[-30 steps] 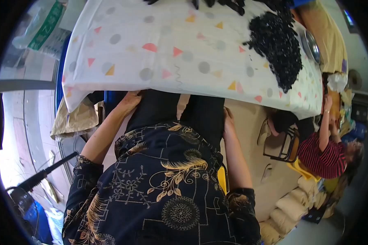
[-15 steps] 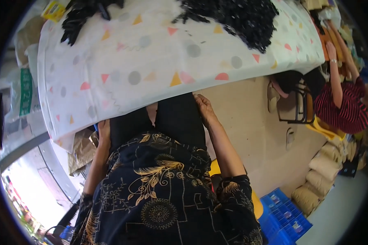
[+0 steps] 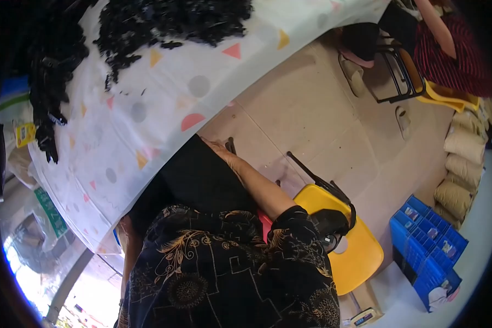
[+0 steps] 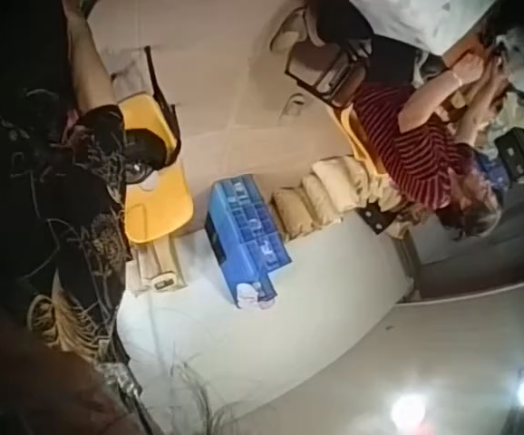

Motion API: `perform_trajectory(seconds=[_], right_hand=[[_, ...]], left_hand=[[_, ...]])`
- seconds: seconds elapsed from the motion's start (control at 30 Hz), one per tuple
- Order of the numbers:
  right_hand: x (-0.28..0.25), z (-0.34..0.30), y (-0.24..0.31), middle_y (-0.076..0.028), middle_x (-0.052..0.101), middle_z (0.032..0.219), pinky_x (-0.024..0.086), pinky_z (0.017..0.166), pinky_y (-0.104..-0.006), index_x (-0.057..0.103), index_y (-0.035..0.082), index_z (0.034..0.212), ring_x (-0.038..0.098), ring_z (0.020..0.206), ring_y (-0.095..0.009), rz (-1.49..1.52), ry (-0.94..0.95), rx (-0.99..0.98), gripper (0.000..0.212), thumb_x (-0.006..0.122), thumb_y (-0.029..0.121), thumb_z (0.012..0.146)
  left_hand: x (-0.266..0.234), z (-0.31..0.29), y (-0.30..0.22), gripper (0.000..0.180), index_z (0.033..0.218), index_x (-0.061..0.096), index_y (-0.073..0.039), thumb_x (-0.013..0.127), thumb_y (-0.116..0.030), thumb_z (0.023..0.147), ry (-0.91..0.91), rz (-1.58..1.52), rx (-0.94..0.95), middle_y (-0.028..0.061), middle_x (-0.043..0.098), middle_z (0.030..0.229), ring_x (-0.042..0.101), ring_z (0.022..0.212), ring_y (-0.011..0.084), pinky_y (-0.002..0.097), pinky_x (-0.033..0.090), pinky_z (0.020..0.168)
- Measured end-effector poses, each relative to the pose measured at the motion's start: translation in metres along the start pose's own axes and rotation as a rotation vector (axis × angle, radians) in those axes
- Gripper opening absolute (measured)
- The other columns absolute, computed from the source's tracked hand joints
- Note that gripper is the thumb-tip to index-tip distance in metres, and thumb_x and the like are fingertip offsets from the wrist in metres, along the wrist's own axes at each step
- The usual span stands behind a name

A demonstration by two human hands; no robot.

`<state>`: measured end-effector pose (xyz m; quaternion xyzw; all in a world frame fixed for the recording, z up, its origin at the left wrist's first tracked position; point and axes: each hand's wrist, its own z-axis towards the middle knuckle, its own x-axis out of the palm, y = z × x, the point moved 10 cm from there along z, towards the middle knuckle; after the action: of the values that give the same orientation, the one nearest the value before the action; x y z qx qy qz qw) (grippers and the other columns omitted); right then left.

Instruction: The person is manually assembling small black plastic components by joining multiple pieces together at a workstation.

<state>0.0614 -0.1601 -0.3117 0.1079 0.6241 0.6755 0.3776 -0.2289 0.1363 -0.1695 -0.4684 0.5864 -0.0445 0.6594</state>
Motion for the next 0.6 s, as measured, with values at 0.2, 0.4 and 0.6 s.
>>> perform_trajectory(seconds=[0.2,0.4,0.6], right_hand=[[0.039,0.010,-0.056,-0.005,0.059,0.120,0.037,0.098,-0.0249,0.059,0.002,0.118,0.053,0.109,-0.014,0.591,0.074,1.011,0.039,0.056,0.030,0.092],[0.018,0.046,-0.052,-0.006,0.062,0.117,0.037,0.099,-0.0257,0.061,0.003,0.116,0.054,0.109,-0.015,0.984,-0.184,0.801,0.038,0.056,0.031,0.092],[-0.014,0.070,-0.013,-0.006,0.064,0.113,0.038,0.099,-0.0270,0.061,0.003,0.117,0.054,0.110,-0.015,1.638,-0.313,0.243,0.040,0.055,0.034,0.092]], left_hand=[[0.019,0.025,-0.014,0.044,0.124,0.048,0.004,0.039,-0.030,0.097,0.143,0.057,0.020,0.0267,0.049,0.127,0.046,0.119,0.0366,0.0401,0.036,0.097],[0.027,0.047,-0.024,0.043,0.124,0.049,0.003,0.040,-0.029,0.097,0.223,0.109,0.026,0.0265,0.050,0.126,0.047,0.118,0.0371,0.0402,0.037,0.096],[0.034,0.046,-0.021,0.042,0.123,0.049,0.002,0.040,-0.029,0.097,0.295,0.143,-0.006,0.0263,0.050,0.125,0.048,0.116,0.0376,0.0404,0.038,0.095]])
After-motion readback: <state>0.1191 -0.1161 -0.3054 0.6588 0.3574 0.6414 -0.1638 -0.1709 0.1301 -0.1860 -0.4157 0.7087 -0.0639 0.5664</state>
